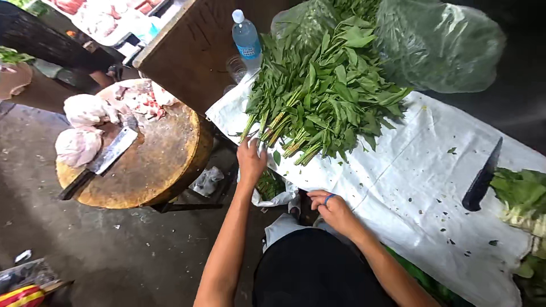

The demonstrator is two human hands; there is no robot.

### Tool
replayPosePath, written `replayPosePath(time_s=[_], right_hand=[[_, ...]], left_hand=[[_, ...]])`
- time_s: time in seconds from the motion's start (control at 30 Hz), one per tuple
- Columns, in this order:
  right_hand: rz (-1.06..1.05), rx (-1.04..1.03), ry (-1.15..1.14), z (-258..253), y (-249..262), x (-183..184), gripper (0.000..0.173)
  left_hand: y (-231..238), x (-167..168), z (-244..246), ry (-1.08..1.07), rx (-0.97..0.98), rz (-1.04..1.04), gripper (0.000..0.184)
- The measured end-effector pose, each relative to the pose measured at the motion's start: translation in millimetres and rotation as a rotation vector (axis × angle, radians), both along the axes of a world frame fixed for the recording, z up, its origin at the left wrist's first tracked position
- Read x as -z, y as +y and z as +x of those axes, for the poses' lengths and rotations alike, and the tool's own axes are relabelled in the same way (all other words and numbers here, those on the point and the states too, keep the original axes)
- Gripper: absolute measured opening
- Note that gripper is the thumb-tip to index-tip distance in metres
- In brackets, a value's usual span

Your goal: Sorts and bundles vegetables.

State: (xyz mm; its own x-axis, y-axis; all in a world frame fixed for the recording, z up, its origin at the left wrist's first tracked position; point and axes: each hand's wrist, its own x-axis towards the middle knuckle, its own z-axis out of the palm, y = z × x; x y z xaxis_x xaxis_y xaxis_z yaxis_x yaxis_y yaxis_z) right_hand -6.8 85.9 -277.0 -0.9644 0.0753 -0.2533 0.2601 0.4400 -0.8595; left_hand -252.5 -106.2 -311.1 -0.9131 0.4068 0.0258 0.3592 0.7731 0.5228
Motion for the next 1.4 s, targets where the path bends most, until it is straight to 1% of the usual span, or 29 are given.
replayPosePath(time_s=[0.1, 0.13, 0.2, 0.3, 0.37, 0.4, 0.5, 0.57, 0.63, 0.7, 0.77, 0.8, 0.83, 0.9, 0.93, 1.0, 1.03, 1.1, 1.17, 1.23, 1.27, 1.3, 1.33, 1.37, 1.4], right_hand=[[0.028, 0.121, -0.111, 13, 13, 7, 0.032], [0.015, 0.149, -0.152, 14, 12, 8, 0.030], [-0.041, 0.155, -0.224, 6, 4, 5, 0.029], [-0.172, 0.128, -0.285, -30, -10, -4, 0.035], [-0.196, 0.112, -0.258, -58, -18, -4, 0.036], [-0.189, 0.101, -0.240, -73, -22, -3, 0.036], [-0.193, 0.100, -0.218, -110, -32, 2, 0.035], [-0.197, 0.115, -0.210, -131, -39, 7, 0.036], [-0.206, 0.162, -0.193, -147, -42, 11, 0.038], [-0.220, 0.237, -0.187, -158, -40, 11, 0.040], [-0.239, 0.308, -0.195, -164, -38, 9, 0.043], [-0.259, 0.342, -0.197, -167, -37, 8, 0.045], [-0.291, 0.379, -0.193, -170, -35, 7, 0.047], [-0.422, 0.476, -0.152, -179, -31, 8, 0.053], [-0.519, 0.536, -0.127, -184, -29, 11, 0.055], [-0.698, 0.673, -0.103, -196, -26, 16, 0.058], [-0.750, 0.730, -0.097, -204, -24, 20, 0.058], [-0.831, 0.800, -0.115, -223, -23, 25, 0.051], [-0.861, 0.857, -0.126, -241, -26, 30, 0.043], [-0.885, 0.886, -0.096, -250, -25, 34, 0.043], [-0.921, 0.879, -0.091, -250, -23, 33, 0.045], [-0.957, 0.863, -0.090, -247, -20, 25, 0.050], [-0.973, 0.849, -0.094, -243, -18, 7, 0.055], [-0.963, 0.847, -0.101, -238, -19, -25, 0.057], [-0.929, 0.820, -0.110, -233, -24, -65, 0.058]], left_hand=[[-2, 15, -45, 0.010, -0.012, -0.124, 0.087], [-3, 21, -52, 0.007, 0.014, -0.159, 0.096], [-6, 28, -56, 0.025, 0.055, -0.185, 0.104], [-6, 25, -63, 0.054, 0.062, -0.162, 0.099], [-2, 21, -68, 0.016, 0.026, -0.146, 0.086], [3, 15, -73, -0.009, 0.008, -0.150, 0.078], [29, -5, -90, -0.152, -0.027, -0.187, 0.066], [44, -8, -105, -0.216, -0.081, -0.186, 0.068], [54, -7, -116, -0.188, -0.075, -0.202, 0.076], [63, -8, -116, -0.059, 0.039, -0.240, 0.077], [69, -8, -113, 0.013, 0.162, -0.332, 0.090], [70, -7, -111, 0.036, 0.196, -0.359, 0.094], [71, -8, -109, 0.065, 0.204, -0.339, 0.093], [73, -23, -105, 0.089, 0.164, -0.203, 0.087], [76, -39, -103, 0.024, 0.134, -0.134, 0.084], [81, -70, -97, -0.173, 0.067, -0.023, 0.086], [84, -76, -95, -0.250, 0.032, 0.013, 0.089], [95, -65, -91, -0.299, -0.012, 0.074, 0.094], [105, -41, -82, -0.353, -0.015, 0.110, 0.094], [114, -30, -69, -0.401, 0.001, 0.095, 0.087], [117, -32, -62, -0.388, 0.007, 0.096, 0.081], [119, -40, -54, -0.365, 0.020, 0.109, 0.075], [120, -54, -47, -0.341, 0.044, 0.123, 0.068], [121, -73, -39, -0.322, 0.081, 0.135, 0.062], [125, -84, -31, -0.278, 0.124, 0.143, 0.058]])
